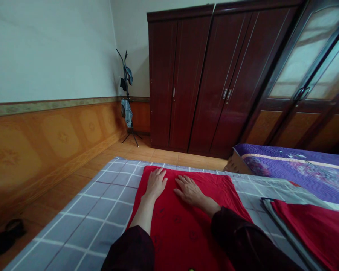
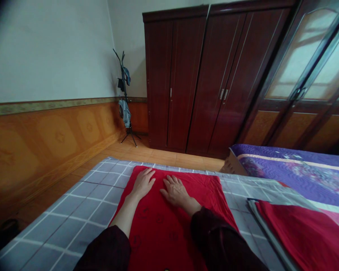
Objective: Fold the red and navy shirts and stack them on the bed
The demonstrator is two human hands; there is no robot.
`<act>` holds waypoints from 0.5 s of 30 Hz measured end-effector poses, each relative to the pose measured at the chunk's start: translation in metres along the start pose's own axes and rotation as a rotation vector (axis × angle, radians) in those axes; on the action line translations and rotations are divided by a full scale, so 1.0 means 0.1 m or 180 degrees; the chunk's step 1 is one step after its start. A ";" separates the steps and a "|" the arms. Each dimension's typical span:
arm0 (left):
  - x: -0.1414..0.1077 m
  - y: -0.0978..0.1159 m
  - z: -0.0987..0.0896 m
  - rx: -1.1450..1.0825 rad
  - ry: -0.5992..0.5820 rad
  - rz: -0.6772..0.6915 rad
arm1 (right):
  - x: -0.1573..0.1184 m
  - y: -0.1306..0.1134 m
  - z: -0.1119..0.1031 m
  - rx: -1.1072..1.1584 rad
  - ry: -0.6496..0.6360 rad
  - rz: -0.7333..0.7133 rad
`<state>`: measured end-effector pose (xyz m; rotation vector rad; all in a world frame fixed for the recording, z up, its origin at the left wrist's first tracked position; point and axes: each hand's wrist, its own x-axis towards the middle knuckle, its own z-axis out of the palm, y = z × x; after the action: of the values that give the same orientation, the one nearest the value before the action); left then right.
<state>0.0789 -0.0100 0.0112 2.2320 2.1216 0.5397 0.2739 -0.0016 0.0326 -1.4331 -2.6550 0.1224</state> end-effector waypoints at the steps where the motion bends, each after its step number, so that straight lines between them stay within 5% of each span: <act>1: 0.01 0.01 0.00 -0.0036 0.0003 0.0102 | 0.05 -0.02 0.02 -0.0002 0.0022 -0.0032; 9: 0.02 0.04 0.06 -0.0047 0.0067 0.0243 | 0.40 0.12 0.09 -0.0037 0.0523 0.0669; 15: 0.04 0.06 0.07 -0.0010 0.0128 0.0242 | 0.45 0.08 0.17 0.0119 0.0733 0.0546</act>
<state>0.0862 -0.0053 0.0068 2.3276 2.0593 0.5955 0.2533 0.0403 0.0179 -1.5579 -2.3352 0.0209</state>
